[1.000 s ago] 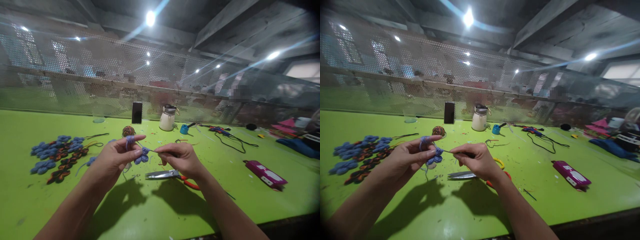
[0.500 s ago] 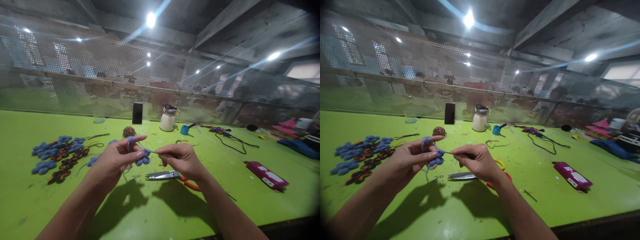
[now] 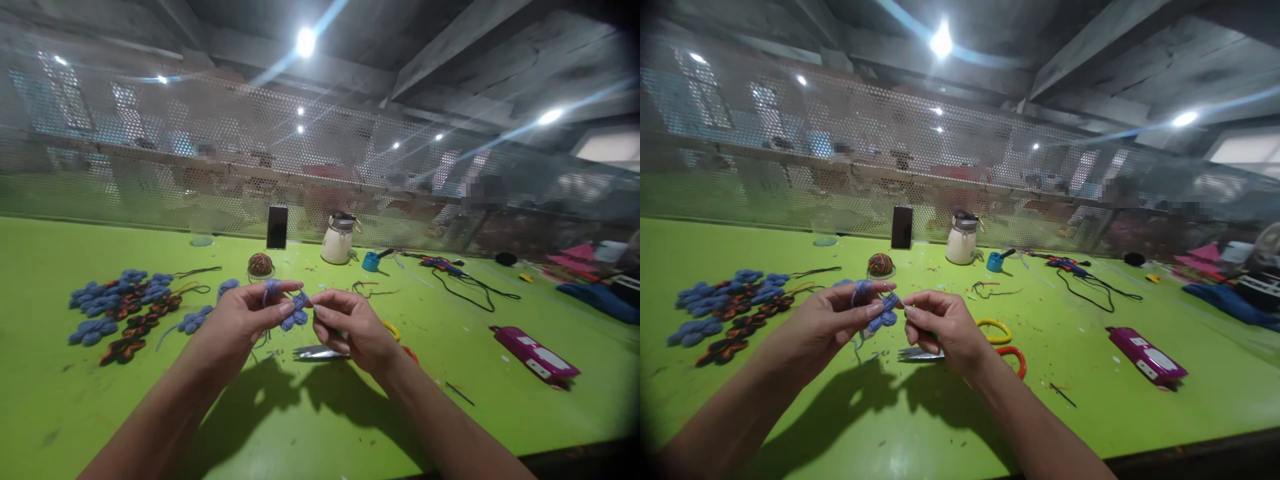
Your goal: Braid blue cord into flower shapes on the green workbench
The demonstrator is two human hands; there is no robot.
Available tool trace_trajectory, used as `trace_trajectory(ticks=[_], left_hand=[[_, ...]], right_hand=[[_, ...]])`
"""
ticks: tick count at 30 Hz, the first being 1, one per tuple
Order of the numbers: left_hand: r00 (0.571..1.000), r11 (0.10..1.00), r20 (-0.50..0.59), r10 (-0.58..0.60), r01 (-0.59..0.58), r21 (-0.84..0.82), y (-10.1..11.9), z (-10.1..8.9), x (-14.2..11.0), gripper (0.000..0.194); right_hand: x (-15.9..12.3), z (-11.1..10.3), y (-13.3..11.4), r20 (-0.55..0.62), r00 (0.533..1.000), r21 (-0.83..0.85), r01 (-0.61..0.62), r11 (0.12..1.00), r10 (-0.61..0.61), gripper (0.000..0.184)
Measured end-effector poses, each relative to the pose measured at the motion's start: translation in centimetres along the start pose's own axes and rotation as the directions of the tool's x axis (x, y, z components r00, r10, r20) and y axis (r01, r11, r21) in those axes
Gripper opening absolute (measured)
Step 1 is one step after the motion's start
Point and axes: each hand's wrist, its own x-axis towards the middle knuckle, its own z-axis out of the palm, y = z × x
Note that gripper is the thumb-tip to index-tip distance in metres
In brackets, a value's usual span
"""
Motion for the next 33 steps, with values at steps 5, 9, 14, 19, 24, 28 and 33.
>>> trace_trajectory(ticks=[5, 9, 14, 19, 24, 28, 33], left_hand=[[0.998, 0.995, -0.001, 0.063, -0.063, 0.073, 0.0, 0.1, -0.1, 0.037], [0.997, 0.992, 0.039, 0.07, -0.073, 0.104, 0.2, 0.2, -0.2, 0.041], [0.996, 0.987, 0.074, 0.059, -0.069, 0.142, 0.2, 0.1, -0.3, 0.046], [0.988, 0.919, 0.104, 0.116, -0.146, 0.366, 0.1, 0.4, -0.4, 0.052], [0.9, 0.581, 0.174, 0.398, -0.395, 0.711, -0.6, 1.1, -0.5, 0.039], [0.836, 0.55, 0.164, 0.524, -0.479, 0.685, -1.1, 1.6, -0.6, 0.02], [0.957, 0.966, -0.162, 0.24, -0.219, 0.134, -1.2, 1.6, -0.1, 0.01]], right_hand=[[0.0, 0.2, -0.2, -0.012, 1.0, -0.023, -0.007, 1.0, 0.007, 0.027], [-0.2, 0.2, -0.6, 0.0, 1.0, -0.119, 0.009, 0.993, -0.009, 0.041], [-0.4, 0.0, -0.9, 0.017, 1.0, -0.197, 0.019, 0.98, -0.016, 0.037], [-0.1, 0.0, -1.0, -0.026, 1.0, -0.231, 0.0, 0.973, -0.006, 0.033], [0.2, 0.2, -0.4, -0.166, 0.985, -0.201, -0.076, 0.977, 0.043, 0.031], [0.2, 0.7, 0.4, -0.213, 0.977, -0.02, -0.036, 0.999, 0.031, 0.032], [0.0, 1.6, 1.0, -0.22, 0.972, 0.087, 0.106, 0.991, -0.084, 0.032]])
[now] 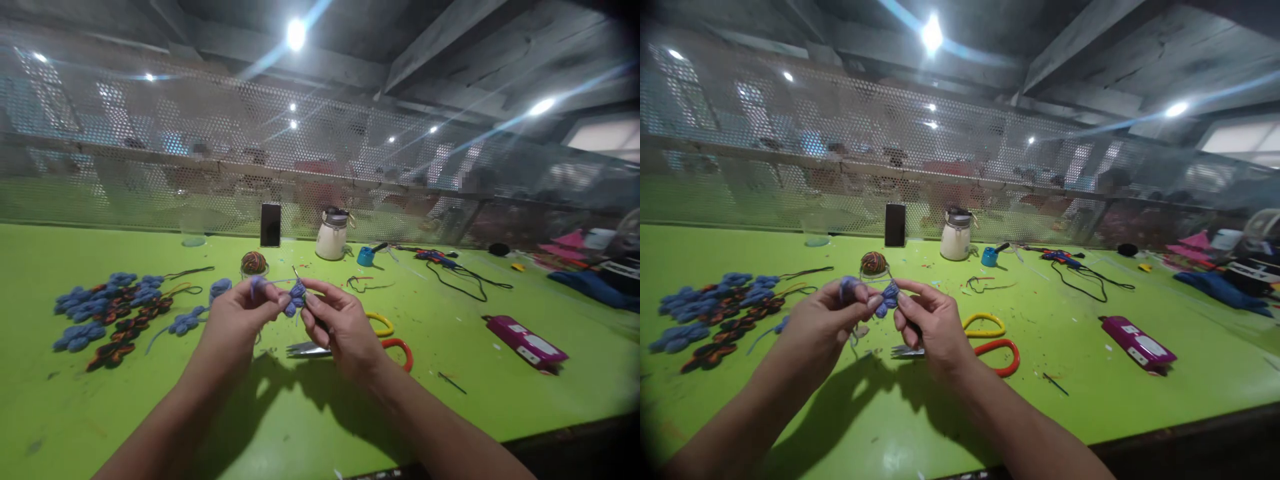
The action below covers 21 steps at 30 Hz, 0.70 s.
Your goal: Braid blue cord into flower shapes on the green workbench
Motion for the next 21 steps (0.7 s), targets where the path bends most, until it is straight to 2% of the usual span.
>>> trace_trajectory(ticks=[2, 4, 5, 7, 9, 12, 15, 17, 19, 20, 21], left_hand=[[0.992, 0.981, 0.048, -0.113, 0.119, -0.156, 0.1, -0.1, 0.3, 0.041], [0.986, 0.964, 0.102, -0.131, 0.15, -0.218, 0.3, -0.1, 0.4, 0.078], [0.985, 0.961, 0.12, -0.122, 0.148, -0.232, 0.5, -0.2, 0.5, 0.09], [0.987, 0.962, 0.124, -0.103, 0.131, -0.241, 0.8, -0.2, 0.4, 0.102], [0.987, 0.965, 0.123, -0.098, 0.125, -0.229, 0.9, -0.3, 0.4, 0.105], [0.986, 0.975, 0.125, -0.11, 0.132, -0.179, 0.9, -0.6, 0.5, 0.103], [0.99, 0.989, 0.076, -0.123, 0.128, -0.074, 0.9, -0.9, 0.8, 0.095], [0.994, 0.993, -0.017, -0.105, 0.105, 0.056, 1.0, -1.2, 1.0, 0.072], [0.992, 0.974, -0.117, -0.046, 0.07, 0.214, 1.2, -1.6, 1.2, 0.035], [0.991, 0.967, -0.133, -0.024, 0.057, 0.247, 1.4, -1.8, 1.2, 0.021], [0.992, 0.969, -0.129, -0.012, 0.043, 0.243, 1.6, -1.9, 1.1, 0.016]], right_hand=[[-0.1, 0.1, 0.0, 0.013, 0.999, -0.026, 0.033, 0.999, -0.032, 0.034], [-0.1, 0.0, -0.1, 0.032, 0.998, -0.065, 0.049, 0.997, -0.047, 0.036], [-0.1, 0.0, -0.1, 0.042, 0.998, -0.085, 0.056, 0.995, -0.052, 0.036], [-0.1, -0.2, -0.3, 0.061, 0.996, -0.121, 0.074, 0.99, -0.067, 0.034], [0.0, -0.4, -0.5, 0.072, 0.994, -0.152, 0.087, 0.985, -0.077, 0.033], [0.1, -0.7, -0.9, 0.079, 0.993, -0.18, 0.097, 0.979, -0.084, 0.031], [0.0, -0.8, -1.3, 0.102, 0.99, -0.182, 0.112, 0.977, -0.095, 0.029], [-0.1, -0.9, -1.6, 0.12, 0.988, -0.172, 0.12, 0.978, -0.1, 0.028], [-0.3, -0.9, -1.6, 0.125, 0.987, -0.148, 0.115, 0.982, -0.097, 0.027], [-0.4, -0.9, -1.6, 0.127, 0.988, -0.133, 0.108, 0.985, -0.091, 0.027], [-0.4, -0.9, -1.6, 0.131, 0.988, -0.119, 0.098, 0.988, -0.082, 0.027]])
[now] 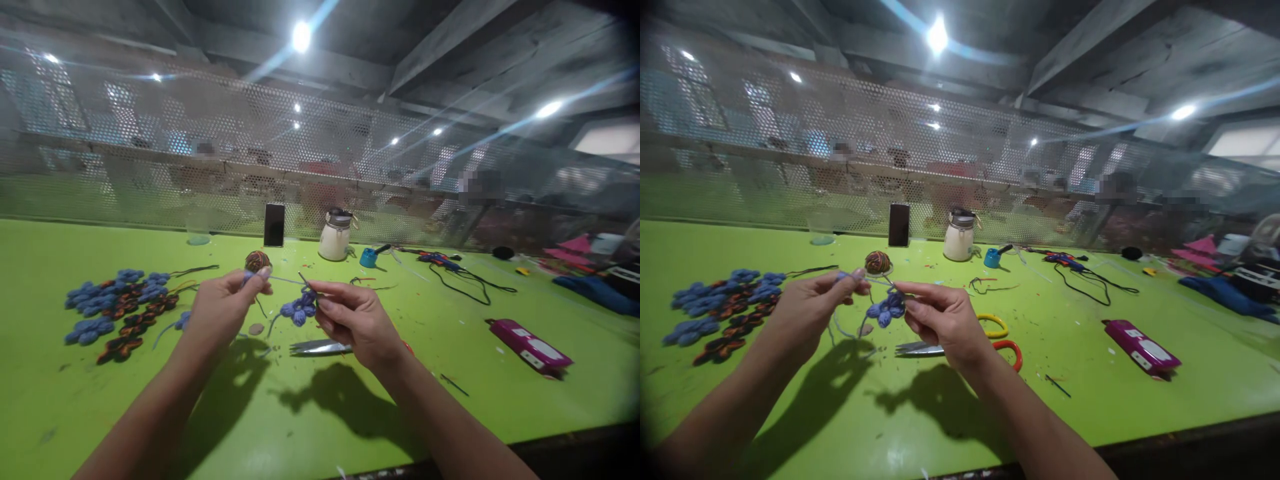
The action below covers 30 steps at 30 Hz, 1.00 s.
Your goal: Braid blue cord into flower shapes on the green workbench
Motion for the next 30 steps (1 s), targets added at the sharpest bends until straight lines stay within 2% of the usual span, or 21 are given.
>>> trace_trajectory(ticks=[1, 4, 7, 9, 10, 12, 13, 15, 18, 20, 26, 30], left_hand=[[1.0, 0.999, 0.027, 0.008, -0.006, -0.054, 0.2, -0.2, -0.1, 0.02], [0.979, 0.948, 0.204, -0.006, 0.07, -0.31, 0.7, -0.4, -0.4, 0.037], [0.947, 0.821, 0.32, -0.034, 0.209, -0.532, 1.1, -0.1, -0.8, 0.028], [0.927, 0.76, 0.375, -0.03, 0.265, -0.594, 1.0, 0.2, -1.1, 0.022], [0.917, 0.756, 0.397, -0.024, 0.277, -0.594, 0.9, 0.5, -1.3, 0.028], [0.907, 0.793, 0.421, -0.016, 0.268, -0.547, 0.6, 1.1, -1.5, 0.051], [0.912, 0.828, 0.41, -0.026, 0.25, -0.503, 0.4, 1.4, -1.6, 0.065], [0.934, 0.89, 0.355, -0.03, 0.187, -0.416, 0.0, 1.9, -1.8, 0.08], [0.958, 0.934, 0.285, 0.021, 0.082, -0.347, -0.2, 2.1, -1.7, 0.087], [0.957, 0.931, 0.285, 0.045, 0.064, -0.36, -0.3, 2.0, -1.6, 0.094], [0.937, 0.876, 0.349, -0.036, 0.197, -0.44, -0.6, 1.6, -1.3, 0.106], [0.94, 0.87, 0.339, -0.048, 0.206, -0.448, -0.7, 1.5, -1.1, 0.104]], right_hand=[[0.0, 0.0, 0.1, 0.006, 1.0, 0.012, -0.008, 1.0, 0.008, 0.027], [0.0, 0.0, 0.4, 0.02, 1.0, 0.024, -0.015, 1.0, 0.015, 0.028], [0.2, 0.2, 0.6, 0.005, 1.0, 0.022, -0.013, 1.0, 0.013, 0.028], [0.3, 0.3, 0.6, -0.008, 1.0, 0.031, -0.009, 0.999, 0.009, 0.028], [0.3, 0.4, 0.7, -0.009, 1.0, 0.037, -0.004, 0.999, 0.005, 0.027], [0.3, 0.5, 0.8, -0.004, 1.0, 0.043, 0.004, 0.999, -0.003, 0.026], [0.3, 0.5, 0.9, -0.005, 1.0, 0.042, 0.006, 0.999, -0.006, 0.026], [0.3, 0.5, 1.1, -0.011, 1.0, 0.035, 0.007, 0.999, -0.006, 0.027], [0.2, 0.5, 1.2, -0.014, 1.0, 0.017, -0.005, 1.0, 0.006, 0.028], [0.2, 0.5, 1.2, -0.006, 1.0, 0.003, -0.019, 1.0, 0.019, 0.031], [0.0, 0.7, 1.2, -0.025, 0.999, -0.004, -0.033, 0.999, 0.033, 0.032], [0.1, 0.7, 1.3, -0.031, 0.999, 0.01, -0.014, 1.0, 0.015, 0.03]])
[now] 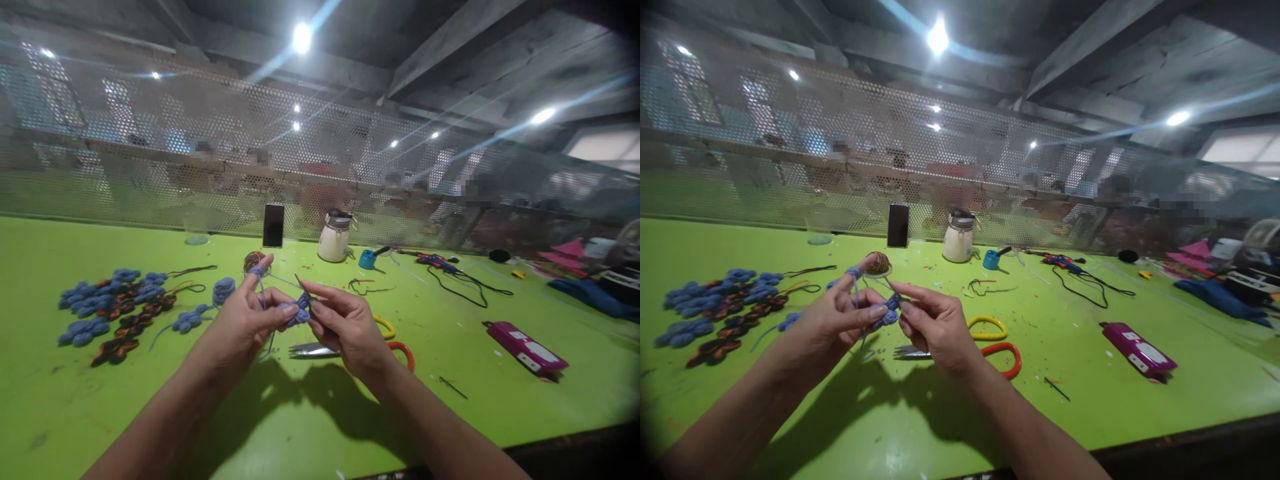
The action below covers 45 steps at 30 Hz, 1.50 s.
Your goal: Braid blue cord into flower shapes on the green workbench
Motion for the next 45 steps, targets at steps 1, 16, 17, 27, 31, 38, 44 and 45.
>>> trace_trajectory(ticks=[1, 16, 17, 27, 31, 38, 44, 45], left_hand=[[1.0, 1.0, -0.01, 0.009, -0.009, 0.006, 0.0, 0.0, 0.0, 0.101], [0.986, 0.974, -0.131, 0.103, -0.074, 0.215, 0.2, -0.6, 0.3, 0.083], [0.986, 0.973, -0.134, 0.099, -0.069, 0.219, 0.2, -0.7, 0.4, 0.083], [0.993, 0.972, -0.105, 0.048, -0.022, 0.235, 1.0, -0.8, 0.1, 0.077], [0.994, 0.968, -0.095, 0.058, -0.032, 0.251, 1.2, -0.6, 0.0, 0.076], [0.993, 0.949, -0.082, 0.087, -0.058, 0.31, 1.1, -0.2, -0.2, 0.074], [0.985, 0.903, -0.064, 0.16, -0.119, 0.413, 1.1, 0.1, -0.3, 0.067], [0.983, 0.889, -0.055, 0.173, -0.131, 0.438, 1.1, 0.1, -0.4, 0.066]], right_hand=[[0.0, 0.0, 0.0, 0.004, 1.0, 0.003, 0.0, 1.0, 0.0, 0.03], [0.4, -0.6, 0.3, -0.01, 1.0, -0.121, 0.025, 0.992, -0.026, 0.029], [0.4, -0.7, 0.3, 0.001, 0.999, -0.137, 0.041, 0.99, -0.041, 0.028], [0.6, -2.5, -1.2, 0.26, 0.962, -0.327, 0.172, 0.929, -0.086, 0.028], [0.6, -3.1, -2.1, 0.339, 0.937, -0.469, 0.24, 0.85, -0.078, 0.032], [0.4, -3.0, -4.0, 0.397, 0.918, -0.684, 0.292, 0.668, 0.005, 0.034], [0.2, -2.9, -4.5, 0.385, 0.921, -0.762, 0.276, 0.586, 0.067, 0.038], [0.1, -2.8, -4.5, 0.376, 0.924, -0.768, 0.267, 0.582, 0.072, 0.038]])
